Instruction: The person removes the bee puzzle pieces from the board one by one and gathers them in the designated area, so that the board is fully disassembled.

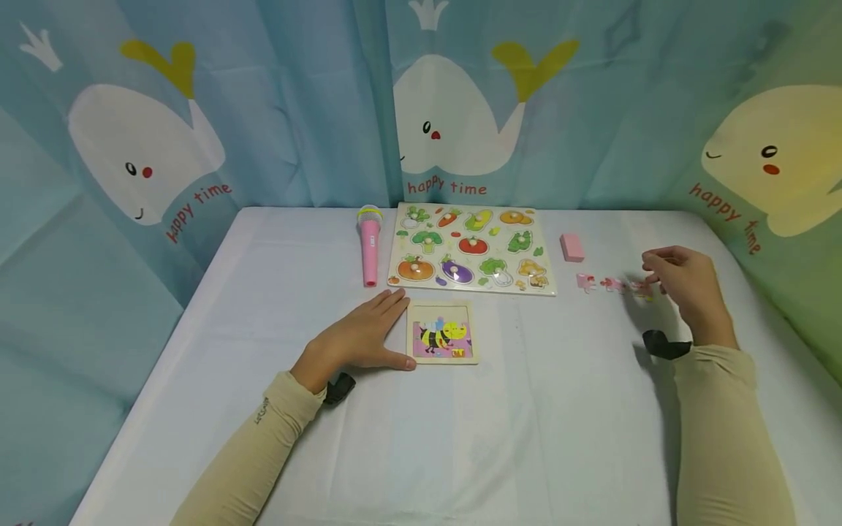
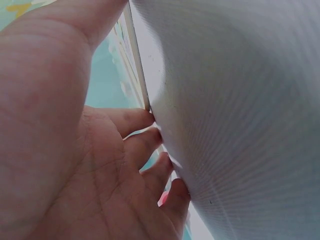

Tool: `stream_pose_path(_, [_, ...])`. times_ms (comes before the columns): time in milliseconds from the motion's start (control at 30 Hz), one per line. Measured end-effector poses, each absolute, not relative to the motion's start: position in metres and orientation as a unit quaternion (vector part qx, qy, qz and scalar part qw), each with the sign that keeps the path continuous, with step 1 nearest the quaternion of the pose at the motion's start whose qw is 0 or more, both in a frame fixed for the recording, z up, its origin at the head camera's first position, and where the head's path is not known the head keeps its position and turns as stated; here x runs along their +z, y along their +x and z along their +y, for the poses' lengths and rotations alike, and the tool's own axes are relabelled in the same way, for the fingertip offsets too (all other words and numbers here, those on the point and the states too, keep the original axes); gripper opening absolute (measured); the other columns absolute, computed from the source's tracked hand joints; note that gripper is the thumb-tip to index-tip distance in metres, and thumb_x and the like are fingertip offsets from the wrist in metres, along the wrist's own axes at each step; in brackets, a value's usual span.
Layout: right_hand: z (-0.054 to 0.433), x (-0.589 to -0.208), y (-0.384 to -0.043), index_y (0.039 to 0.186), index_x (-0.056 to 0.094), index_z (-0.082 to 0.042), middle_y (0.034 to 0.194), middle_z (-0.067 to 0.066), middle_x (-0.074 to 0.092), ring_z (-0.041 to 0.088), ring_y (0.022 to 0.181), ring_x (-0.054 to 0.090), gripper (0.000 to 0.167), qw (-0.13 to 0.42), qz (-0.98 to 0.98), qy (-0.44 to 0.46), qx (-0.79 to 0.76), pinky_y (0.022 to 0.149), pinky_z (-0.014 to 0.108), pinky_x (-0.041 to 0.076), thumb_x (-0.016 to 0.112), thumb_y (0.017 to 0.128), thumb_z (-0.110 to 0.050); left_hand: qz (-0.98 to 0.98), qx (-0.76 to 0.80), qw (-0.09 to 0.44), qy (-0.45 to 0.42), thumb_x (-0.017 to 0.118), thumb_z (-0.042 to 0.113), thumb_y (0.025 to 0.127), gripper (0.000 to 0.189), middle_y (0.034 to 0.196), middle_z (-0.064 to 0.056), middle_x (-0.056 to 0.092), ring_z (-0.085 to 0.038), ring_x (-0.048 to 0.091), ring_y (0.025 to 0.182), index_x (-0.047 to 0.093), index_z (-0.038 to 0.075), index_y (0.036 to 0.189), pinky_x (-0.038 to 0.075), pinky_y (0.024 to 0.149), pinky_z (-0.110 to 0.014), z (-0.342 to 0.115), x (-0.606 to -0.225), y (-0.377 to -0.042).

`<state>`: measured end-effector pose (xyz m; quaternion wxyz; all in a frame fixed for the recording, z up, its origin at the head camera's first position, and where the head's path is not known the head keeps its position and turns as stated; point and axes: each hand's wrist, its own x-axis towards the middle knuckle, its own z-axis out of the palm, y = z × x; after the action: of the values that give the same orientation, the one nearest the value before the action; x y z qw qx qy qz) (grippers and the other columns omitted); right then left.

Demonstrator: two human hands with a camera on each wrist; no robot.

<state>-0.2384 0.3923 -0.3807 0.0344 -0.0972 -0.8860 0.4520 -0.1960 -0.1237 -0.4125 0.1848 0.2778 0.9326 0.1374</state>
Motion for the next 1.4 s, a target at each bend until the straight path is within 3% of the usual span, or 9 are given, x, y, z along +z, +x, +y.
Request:
stream_pose_path(167, [0.365, -0.374, -0.241, 0.137, 0.058, 0.009, 0.088, -0.027, 0.061, 0.003, 0.081, 0.062, 0.051, 0.050, -0.904, -0.048, 0.421, 0.066, 0.022, 0.051, 0.052, 0.113, -0.035, 0.931, 0.141, 0.184, 0.280, 0.078, 0.062, 0.092, 0.115, 0.179, -0.012, 0.011, -0.032, 0.008, 0.164, 0.019, 0.003, 0.171, 0.015, 0.130, -0.046, -0.125, -0.410, -0.194])
stream_pose_path(333, [0.342, -0.368, -0.241, 0.138, 0.061, 0.005, 0.094, -0.021, 0.062, 0.003, 0.084, 0.063, 0.050, 0.063, -0.912, -0.012, 0.404, 0.069, 0.022, 0.051, 0.051, 0.113, -0.037, 0.931, 0.144, 0.182, 0.281, 0.078, 0.062, 0.092, 0.115, 0.179, -0.012, 0.012, -0.032, 0.008, 0.164, 0.019, 0.003, 0.171, 0.015, 0.130, -0.047, -0.125, -0.412, -0.195])
stream_pose_path(533, [0.315, -0.359, -0.237, 0.139, 0.062, 0.001, 0.115, 0.009, 0.066, 0.009, 0.092, 0.063, 0.051, 0.054, -0.916, 0.012, 0.397, 0.074, 0.020, 0.052, 0.052, 0.113, -0.041, 0.932, 0.142, 0.183, 0.280, 0.078, 0.062, 0.092, 0.115, 0.179, -0.011, 0.011, -0.031, 0.008, 0.164, 0.019, 0.004, 0.171, 0.015, 0.130, -0.047, -0.124, -0.412, -0.196])
stream_pose_path(633, [0.301, -0.352, -0.235, 0.139, 0.063, 0.000, 0.120, 0.018, 0.067, 0.011, 0.094, 0.063, 0.048, 0.047, -0.919, 0.035, 0.391, 0.074, 0.019, 0.051, 0.053, 0.112, -0.039, 0.930, 0.149, 0.183, 0.282, 0.078, 0.062, 0.092, 0.115, 0.179, -0.011, 0.011, -0.031, 0.007, 0.164, 0.019, 0.004, 0.171, 0.014, 0.130, -0.047, -0.122, -0.410, -0.196])
stream_pose_path(833, [0.265, -0.341, -0.234, 0.135, 0.066, -0.002, 0.113, 0.016, 0.071, 0.011, 0.090, 0.064, 0.037, 0.022, -0.919, 0.116, 0.375, 0.072, 0.023, 0.050, 0.058, 0.112, -0.029, 0.931, 0.147, 0.183, 0.279, 0.078, 0.062, 0.092, 0.115, 0.179, -0.011, 0.011, -0.030, 0.007, 0.164, 0.019, 0.005, 0.171, 0.014, 0.130, -0.046, -0.122, -0.411, -0.197])
stream_pose_path(1033, [0.225, -0.342, -0.233, 0.129, 0.069, 0.000, 0.110, 0.019, 0.073, 0.034, 0.096, 0.069, 0.029, -0.028, -0.910, 0.173, 0.376, 0.073, 0.028, 0.054, 0.062, 0.110, -0.022, 0.932, 0.147, 0.181, 0.279, 0.078, 0.062, 0.092, 0.115, 0.179, -0.011, 0.010, -0.030, 0.007, 0.164, 0.018, 0.005, 0.171, 0.014, 0.130, -0.046, -0.126, -0.413, -0.197])
stream_pose_path(1400, [0.176, -0.355, -0.223, 0.127, 0.069, 0.002, 0.110, 0.018, 0.073, 0.038, 0.091, 0.074, 0.023, -0.117, -0.864, 0.244, 0.424, 0.084, 0.045, 0.060, 0.062, 0.108, -0.008, 0.930, 0.149, 0.184, 0.279, 0.079, 0.062, 0.091, 0.115, 0.179, -0.011, 0.012, -0.030, 0.008, 0.164, 0.020, 0.004, 0.171, 0.014, 0.130, -0.046, -0.125, -0.413, -0.198])
